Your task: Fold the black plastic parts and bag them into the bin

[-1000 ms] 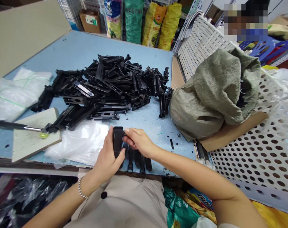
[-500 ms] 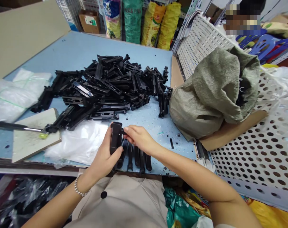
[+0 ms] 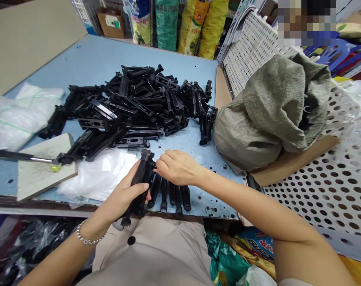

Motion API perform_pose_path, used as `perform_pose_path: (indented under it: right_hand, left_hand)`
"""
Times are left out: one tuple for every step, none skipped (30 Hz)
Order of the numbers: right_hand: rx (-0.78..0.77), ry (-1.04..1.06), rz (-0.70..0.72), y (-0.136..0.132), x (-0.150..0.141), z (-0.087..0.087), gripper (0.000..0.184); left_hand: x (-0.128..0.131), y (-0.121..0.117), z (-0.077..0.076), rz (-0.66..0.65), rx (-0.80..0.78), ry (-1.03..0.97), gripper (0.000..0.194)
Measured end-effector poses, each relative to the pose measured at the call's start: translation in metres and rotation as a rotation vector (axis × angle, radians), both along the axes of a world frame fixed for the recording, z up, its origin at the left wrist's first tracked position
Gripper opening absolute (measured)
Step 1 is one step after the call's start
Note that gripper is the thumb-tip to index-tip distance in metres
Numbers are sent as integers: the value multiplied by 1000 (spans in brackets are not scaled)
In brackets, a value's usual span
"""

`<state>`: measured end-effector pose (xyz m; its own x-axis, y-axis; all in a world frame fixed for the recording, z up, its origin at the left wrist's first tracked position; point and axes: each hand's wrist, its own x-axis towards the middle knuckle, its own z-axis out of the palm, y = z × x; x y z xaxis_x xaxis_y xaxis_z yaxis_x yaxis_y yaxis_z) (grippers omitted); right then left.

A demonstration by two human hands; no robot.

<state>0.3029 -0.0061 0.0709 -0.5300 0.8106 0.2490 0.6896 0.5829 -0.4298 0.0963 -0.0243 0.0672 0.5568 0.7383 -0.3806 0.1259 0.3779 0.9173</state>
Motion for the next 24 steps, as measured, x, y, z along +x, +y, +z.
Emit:
perform_pose_path:
  right_hand:
    - [-147, 145, -48, -2, -4, -2, 36]
    - [-288, 288, -105, -4, -8, -4, 39]
    - [-427, 418, -153, -6, -13, -7, 43]
    - [-567, 522, -182, -8, -18, -10, 46]
    - [-703, 596, -184, -9, -21, -13, 48]
    - [-826, 638, -167, -9, -23, -15, 49]
    - [-919, 659, -150, -9, -24, -17, 49]
    - [-972, 669, -153, -7, -22, -18, 48]
    - [-952, 649, -172, -6, -19, -18, 47]
    - [-843, 589, -205, -4, -16, -16, 45]
    - [-689, 497, -231, -2, -12, -14, 43]
    - [-524, 383, -243, -1, -9, -11, 40]
    - [-377, 260, -240, -2, -7, -8, 39]
    - [-272, 145, -222, -4, -6, -5, 39]
    - [-210, 53, -197, -7, -7, -2, 39]
    - [-183, -14, -162, -12, -10, -1, 41]
    - [-178, -60, -117, -18, -15, -1, 42]
    - [-179, -91, -67, -25, -20, -2, 44]
    - [-186, -112, -25, -32, -26, -4, 45]
    - [-201, -122, -6, -38, -33, -8, 46]
    - [-235, -115, -17, -44, -39, -13, 45]
    - [-296, -84, -57, -50, -45, -18, 44]
    - [-388, -22, -114, -54, -51, -24, 43]
    - [-507, 65, -168, -56, -55, -30, 43]
  left_hand:
    - [0, -1, -1, 4, 43, 31, 77]
    - [1, -2, -3, 21, 108, 63, 78]
    - [2, -3, -5, 48, 188, 93, 79]
    - [2, -4, -7, 79, 268, 116, 80]
    - [3, -5, -9, 106, 336, 127, 81]
    - [3, -5, -11, 123, 376, 127, 81]
    - [3, -5, -13, 126, 381, 118, 80]
    - [3, -5, -14, 124, 356, 105, 79]
    - [2, -5, -15, 120, 310, 86, 78]
    - [2, -4, -15, 118, 255, 62, 77]
    - [2, -2, -14, 119, 201, 35, 77]
    - [2, 0, -14, 127, 152, 8, 78]
    - [2, 2, -12, 146, 111, -19, 78]
    - [2, 6, -11, 175, 76, -44, 79]
    - [2, 9, -9, 214, 45, -64, 79]
    - [3, 13, -8, 260, 19, -81, 78]
    - [3, 17, -7, 306, -5, -92, 76]
    - [4, 20, -6, 343, -26, -100, 74]
    - [5, 22, -6, 364, -43, -102, 72]
    - [6, 23, -7, 372, -51, -98, 70]
    - [7, 23, -8, 375, -46, -88, 69]
    - [9, 22, -10, 379, -22, -73, 69]
    - [10, 20, -13, 398, 34, -54, 69]
    - [11, 18, -17, 425, 119, -27, 70]
